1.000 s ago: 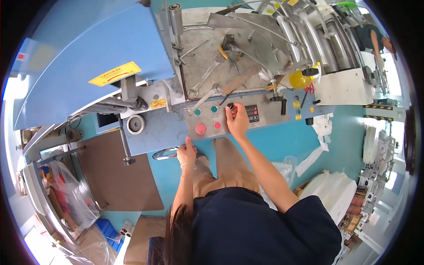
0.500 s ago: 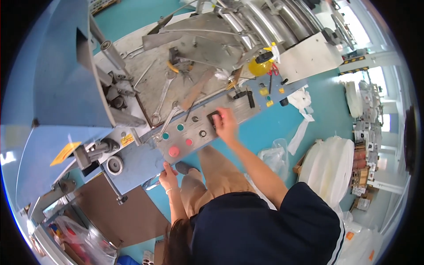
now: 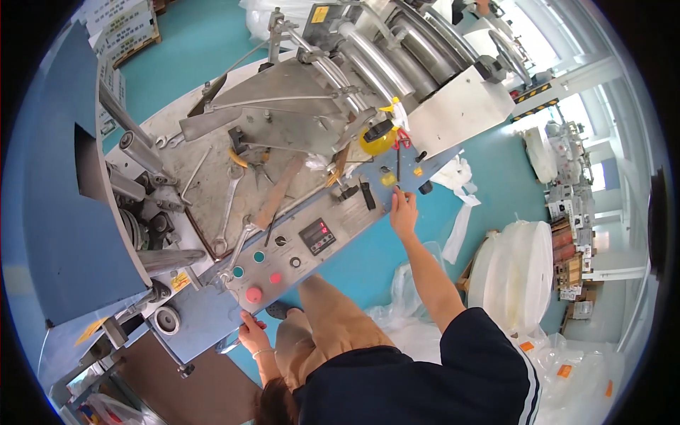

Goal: Operating and adjusting industrial paper processing equipment, including handling large paper rolls and checking control panels.

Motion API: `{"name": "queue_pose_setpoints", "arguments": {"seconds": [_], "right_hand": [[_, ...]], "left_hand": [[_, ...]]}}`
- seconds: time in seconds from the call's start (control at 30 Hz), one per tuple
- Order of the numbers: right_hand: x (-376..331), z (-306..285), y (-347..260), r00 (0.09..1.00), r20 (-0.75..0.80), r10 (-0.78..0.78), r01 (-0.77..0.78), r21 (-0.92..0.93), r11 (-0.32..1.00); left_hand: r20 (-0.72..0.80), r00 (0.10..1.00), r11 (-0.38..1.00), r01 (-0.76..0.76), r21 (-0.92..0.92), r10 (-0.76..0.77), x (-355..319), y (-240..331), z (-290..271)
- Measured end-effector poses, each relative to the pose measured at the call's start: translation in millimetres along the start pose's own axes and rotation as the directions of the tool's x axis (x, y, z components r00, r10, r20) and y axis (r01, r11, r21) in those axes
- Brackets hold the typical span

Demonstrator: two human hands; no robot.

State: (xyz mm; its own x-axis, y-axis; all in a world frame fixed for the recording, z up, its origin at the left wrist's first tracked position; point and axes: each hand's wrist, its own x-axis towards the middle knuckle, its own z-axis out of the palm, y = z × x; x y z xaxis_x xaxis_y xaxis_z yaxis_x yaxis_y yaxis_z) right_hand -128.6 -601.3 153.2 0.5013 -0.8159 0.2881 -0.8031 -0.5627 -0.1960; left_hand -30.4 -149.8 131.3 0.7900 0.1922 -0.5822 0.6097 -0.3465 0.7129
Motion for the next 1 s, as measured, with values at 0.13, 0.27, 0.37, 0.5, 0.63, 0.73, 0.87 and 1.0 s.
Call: {"name": "queue_pose_setpoints", "arguments": {"seconds": [0.13, 0.27, 0.37, 0.5, 0.63, 0.73, 0.87, 1.0], "right_hand": [[9, 1, 4, 0.996, 0.018, 0.084, -0.086, 0.241, 0.967], [20, 11, 8, 0.997, 0.021, 0.078, -0.080, 0.232, 0.969], [23, 16, 14, 0.999, -0.049, 0.018, -0.005, 0.255, 0.967], [27, 11, 12, 0.996, 0.057, 0.066, -0.085, 0.447, 0.891], [28, 8, 14, 1.000, 0.017, 0.025, -0.029, 0.363, 0.931], [28, 5, 7, 0.999, 0.023, 0.028, -0.035, 0.385, 0.922], [28, 8, 8, 0.997, 0.076, 0.013, -0.040, 0.368, 0.929], [15, 15, 12, 0.993, -0.087, -0.077, 0.105, 0.403, 0.909]], "left_hand": [[-0.004, 1.000, 0.999, 0.015, -0.041, -0.015, 1, 0, 3], [0.007, 1.000, 1.000, 0.021, 0.010, -0.022, 0, 4, 4], [0.013, 1.000, 1.000, 0.017, 0.027, -0.017, -1, 6, 4], [0.005, 1.000, 1.000, 0.013, -0.023, -0.012, 3, -3, 3], [0.019, 1.000, 1.000, 0.025, -0.005, -0.025, 2, -1, 4], [-0.011, 1.000, 1.000, 0.017, -0.009, -0.017, -1, 3, 5], [0.024, 0.998, 0.998, 0.056, -0.016, -0.056, -1, 8, 1], [0.029, 0.998, 0.997, 0.064, -0.052, -0.063, 3, 2, 4]]}}
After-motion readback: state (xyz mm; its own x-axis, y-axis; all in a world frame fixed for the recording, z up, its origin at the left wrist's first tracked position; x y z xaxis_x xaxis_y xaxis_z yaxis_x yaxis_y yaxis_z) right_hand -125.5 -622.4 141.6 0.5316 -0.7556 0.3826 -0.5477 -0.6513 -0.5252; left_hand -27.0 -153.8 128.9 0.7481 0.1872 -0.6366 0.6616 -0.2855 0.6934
